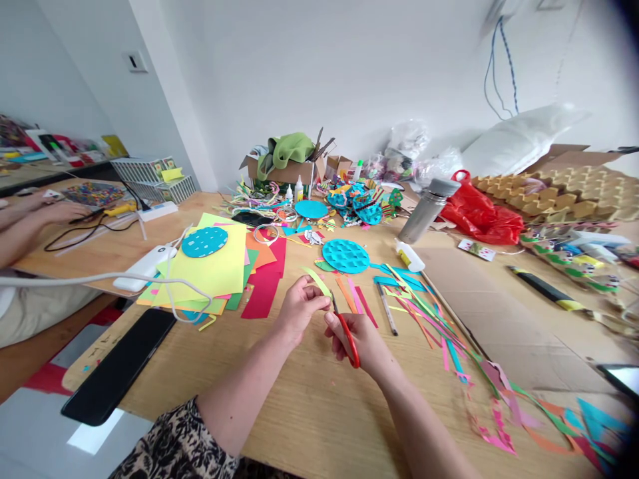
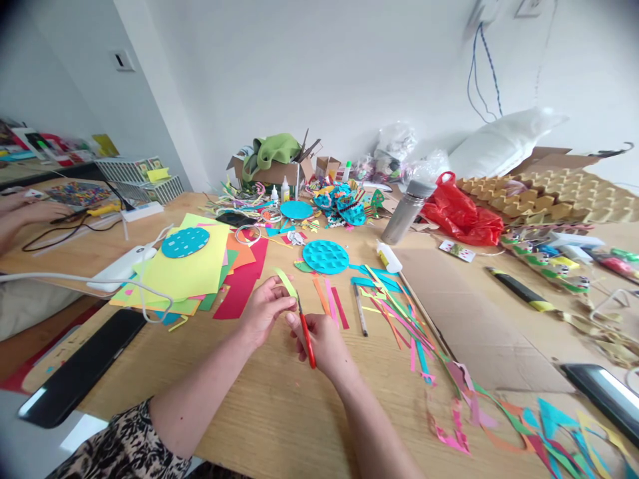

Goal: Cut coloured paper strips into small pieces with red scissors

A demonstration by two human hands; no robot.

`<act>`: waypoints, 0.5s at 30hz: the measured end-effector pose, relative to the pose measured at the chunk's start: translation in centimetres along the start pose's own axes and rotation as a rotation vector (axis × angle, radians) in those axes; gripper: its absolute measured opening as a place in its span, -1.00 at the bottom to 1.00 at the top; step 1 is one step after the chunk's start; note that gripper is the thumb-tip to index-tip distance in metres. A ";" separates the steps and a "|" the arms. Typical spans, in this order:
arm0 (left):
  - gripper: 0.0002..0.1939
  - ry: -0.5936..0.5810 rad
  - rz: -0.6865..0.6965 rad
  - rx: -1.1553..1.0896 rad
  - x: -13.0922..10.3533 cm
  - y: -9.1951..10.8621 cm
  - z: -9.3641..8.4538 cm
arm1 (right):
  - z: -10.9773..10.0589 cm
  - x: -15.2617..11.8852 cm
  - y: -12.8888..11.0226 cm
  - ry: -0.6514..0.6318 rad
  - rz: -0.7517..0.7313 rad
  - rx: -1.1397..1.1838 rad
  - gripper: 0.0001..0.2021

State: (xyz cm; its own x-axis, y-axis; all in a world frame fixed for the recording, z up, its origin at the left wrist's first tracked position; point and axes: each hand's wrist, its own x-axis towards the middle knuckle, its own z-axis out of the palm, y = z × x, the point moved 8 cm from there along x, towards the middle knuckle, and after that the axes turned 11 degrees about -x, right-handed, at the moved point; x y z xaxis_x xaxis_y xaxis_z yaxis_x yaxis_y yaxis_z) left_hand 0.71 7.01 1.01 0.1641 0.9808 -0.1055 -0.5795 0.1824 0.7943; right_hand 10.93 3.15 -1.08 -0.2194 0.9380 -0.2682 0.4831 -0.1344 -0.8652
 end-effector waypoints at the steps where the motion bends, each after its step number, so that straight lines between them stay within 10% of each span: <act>1: -0.52 -0.004 -0.004 0.004 0.0 0.0 0.0 | 0.0 0.0 0.0 0.000 -0.002 0.001 -0.50; 15: -0.50 -0.025 -0.029 0.005 0.3 -0.4 -0.3 | -0.1 0.1 0.2 -0.009 0.018 0.003 -0.49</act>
State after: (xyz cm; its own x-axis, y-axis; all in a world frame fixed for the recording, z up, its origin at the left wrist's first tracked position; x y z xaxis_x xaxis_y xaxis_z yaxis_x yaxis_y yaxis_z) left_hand 0.76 7.27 0.49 0.2009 0.9731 -0.1131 -0.5700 0.2100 0.7943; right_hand 11.09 3.22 -1.25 -0.2179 0.9326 -0.2878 0.4844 -0.1527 -0.8614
